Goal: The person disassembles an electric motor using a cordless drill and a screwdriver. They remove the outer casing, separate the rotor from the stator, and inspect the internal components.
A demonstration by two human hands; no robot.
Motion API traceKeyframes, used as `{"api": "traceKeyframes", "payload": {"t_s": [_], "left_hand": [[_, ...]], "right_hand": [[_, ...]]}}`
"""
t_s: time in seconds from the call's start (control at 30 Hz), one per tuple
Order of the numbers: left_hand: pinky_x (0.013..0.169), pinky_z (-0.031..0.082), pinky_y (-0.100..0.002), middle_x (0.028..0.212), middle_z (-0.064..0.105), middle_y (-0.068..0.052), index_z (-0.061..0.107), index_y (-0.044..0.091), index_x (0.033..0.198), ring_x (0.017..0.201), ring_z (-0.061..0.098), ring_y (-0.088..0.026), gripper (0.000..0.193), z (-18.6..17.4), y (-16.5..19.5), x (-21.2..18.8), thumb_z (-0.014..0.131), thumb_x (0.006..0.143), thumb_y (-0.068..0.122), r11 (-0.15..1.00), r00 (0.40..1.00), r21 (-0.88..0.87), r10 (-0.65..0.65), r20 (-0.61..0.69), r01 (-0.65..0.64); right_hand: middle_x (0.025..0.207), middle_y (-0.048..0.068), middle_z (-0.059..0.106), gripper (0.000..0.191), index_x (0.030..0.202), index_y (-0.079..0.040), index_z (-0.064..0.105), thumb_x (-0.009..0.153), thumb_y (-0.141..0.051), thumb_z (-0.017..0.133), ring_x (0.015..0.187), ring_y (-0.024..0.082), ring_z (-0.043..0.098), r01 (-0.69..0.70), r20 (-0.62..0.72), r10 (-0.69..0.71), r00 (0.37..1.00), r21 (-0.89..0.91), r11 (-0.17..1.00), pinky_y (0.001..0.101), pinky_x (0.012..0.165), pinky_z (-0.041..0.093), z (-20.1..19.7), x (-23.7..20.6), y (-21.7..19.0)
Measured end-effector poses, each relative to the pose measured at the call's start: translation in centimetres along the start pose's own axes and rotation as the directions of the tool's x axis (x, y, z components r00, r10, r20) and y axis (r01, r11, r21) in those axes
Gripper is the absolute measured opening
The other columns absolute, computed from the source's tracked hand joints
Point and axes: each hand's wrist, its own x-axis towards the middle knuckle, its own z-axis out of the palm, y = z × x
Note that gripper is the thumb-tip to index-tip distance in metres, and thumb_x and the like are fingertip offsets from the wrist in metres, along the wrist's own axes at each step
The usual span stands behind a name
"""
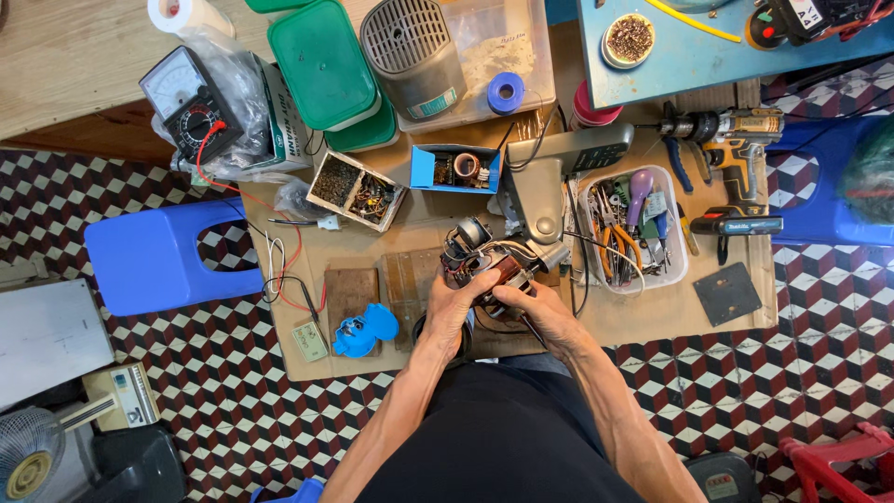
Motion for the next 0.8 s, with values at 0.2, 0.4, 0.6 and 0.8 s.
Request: {"api": "traceKeyframes", "payload": {"t_s": [0.2,0.4,0.6,0.8], "left_hand": [[0.1,0.052,-0.035,0.12,0.069,-0.008,0.055,0.005,0.135,0.112,0.066,-0.018,0.083,-0.9,0.6,0.6,0.085,0.071,0.05,0.977,0.97,0.019,-0.214,0.113,0.213],[0.093,0.058,-0.035,0.117,0.072,-0.009,0.066,0.003,0.129,0.104,0.069,-0.017,0.076,-1.2,1.4,2.2,0.081,0.076,0.054,0.926,0.903,0.096,-0.377,0.204,0.365],[0.095,0.051,-0.031,0.118,0.071,-0.008,0.067,0.004,0.128,0.108,0.066,-0.016,0.064,-0.2,0.9,1.6,0.085,0.076,0.036,0.946,0.941,0.272,-0.241,0.238,0.174],[0.096,0.051,-0.032,0.116,0.072,-0.008,0.068,0.002,0.125,0.107,0.065,-0.016,0.059,0.1,0.4,1.4,0.085,0.076,0.03,0.956,0.957,0.244,-0.215,0.196,0.165]], "right_hand": [[0.114,0.01,0.07,0.072,0.13,0.0,0.064,0.077,-0.047,0.079,0.104,0.017,0.063,0.016,0.062,-0.019,0.998,0.038,0.999,0.0339,0.093,0.05,-0.9,-0.5,0.3],[0.125,0.009,0.066,0.079,0.139,-0.002,0.057,0.078,-0.049,0.077,0.115,0.017,0.06,0.01,0.116,-0.014,0.993,0.034,0.999,0.0337,0.101,0.046,-1.7,-0.7,0.1],[0.126,0.01,0.066,0.079,0.139,-0.003,0.057,0.077,-0.048,0.078,0.117,0.019,0.06,0.009,0.077,-0.011,0.997,0.035,0.999,0.035,0.102,0.046,-2.1,-0.7,0.0],[0.127,0.009,0.066,0.076,0.138,-0.005,0.056,0.078,-0.046,0.078,0.118,0.016,0.06,0.016,0.068,-0.025,0.997,0.123,0.992,0.032,0.101,0.046,-1.9,-0.6,0.3]]}}
